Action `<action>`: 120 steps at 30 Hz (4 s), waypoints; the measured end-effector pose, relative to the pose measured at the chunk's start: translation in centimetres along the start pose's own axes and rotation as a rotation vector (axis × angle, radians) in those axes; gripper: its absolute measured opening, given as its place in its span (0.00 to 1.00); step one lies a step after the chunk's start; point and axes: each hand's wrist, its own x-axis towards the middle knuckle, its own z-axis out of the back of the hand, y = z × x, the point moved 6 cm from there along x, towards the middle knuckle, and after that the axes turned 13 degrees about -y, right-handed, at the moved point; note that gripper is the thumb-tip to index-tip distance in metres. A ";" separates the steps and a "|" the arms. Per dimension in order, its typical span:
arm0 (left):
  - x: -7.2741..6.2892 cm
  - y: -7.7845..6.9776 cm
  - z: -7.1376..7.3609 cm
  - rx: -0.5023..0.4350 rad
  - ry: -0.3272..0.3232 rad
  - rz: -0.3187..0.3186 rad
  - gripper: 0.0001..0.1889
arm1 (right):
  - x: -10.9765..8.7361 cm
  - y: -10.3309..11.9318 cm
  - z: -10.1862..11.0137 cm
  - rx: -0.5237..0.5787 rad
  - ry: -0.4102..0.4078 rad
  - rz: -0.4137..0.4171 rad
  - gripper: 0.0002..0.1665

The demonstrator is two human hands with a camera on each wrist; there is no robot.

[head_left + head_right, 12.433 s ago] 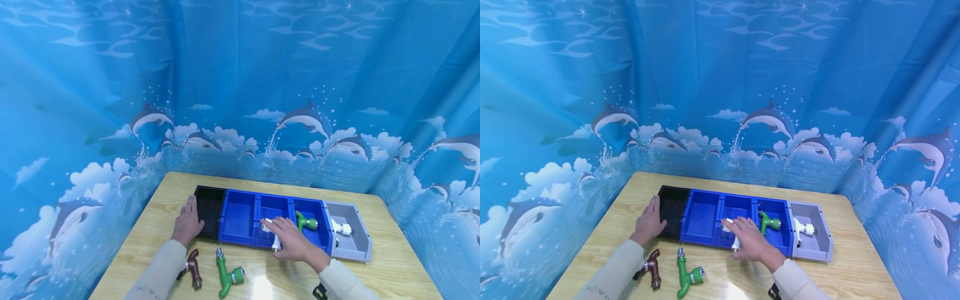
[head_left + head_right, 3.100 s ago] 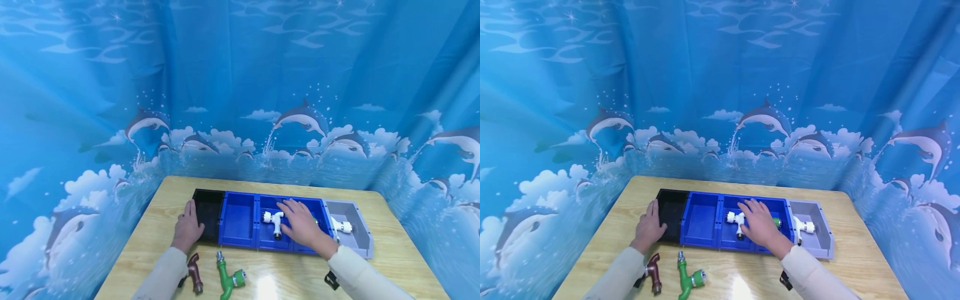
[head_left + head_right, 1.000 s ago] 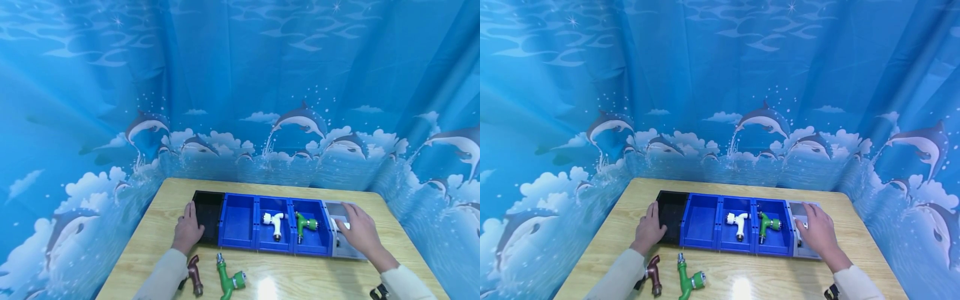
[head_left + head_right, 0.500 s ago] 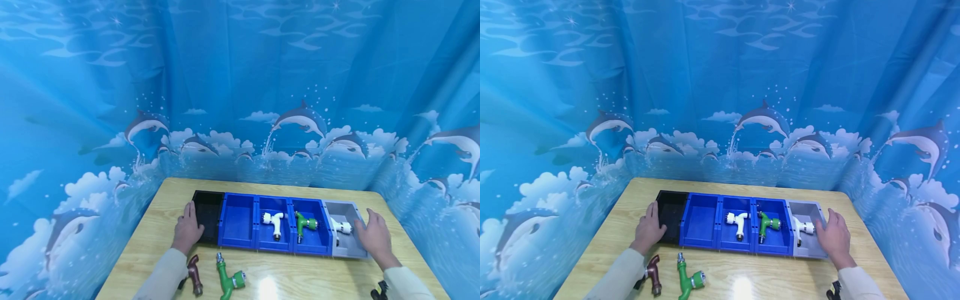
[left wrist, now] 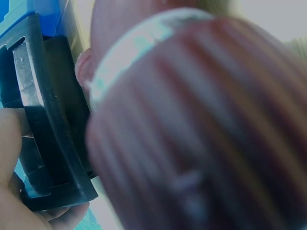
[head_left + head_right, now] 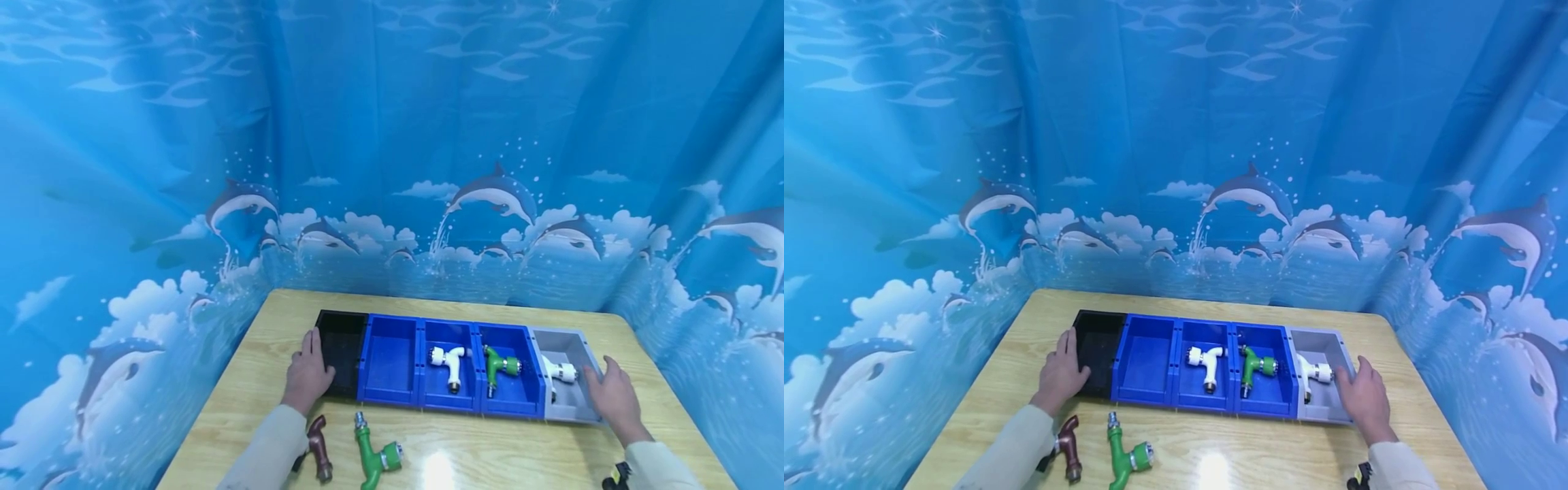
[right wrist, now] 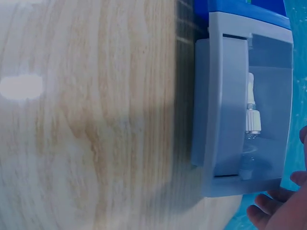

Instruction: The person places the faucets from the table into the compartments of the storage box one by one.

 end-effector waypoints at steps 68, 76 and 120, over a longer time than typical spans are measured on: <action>-0.1 0.1 0.0 -0.034 -0.026 -0.013 0.51 | -1.3 -1.3 -1.7 -0.052 -0.316 0.494 0.27; -0.2 0.0 0.1 -0.015 -0.031 -0.012 0.51 | 0.1 -1.4 -1.7 -0.115 -0.224 0.432 0.26; -0.3 0.5 3.3 -0.276 -0.164 0.040 0.35 | 1.1 -1.0 -2.2 -0.114 -0.123 0.397 0.30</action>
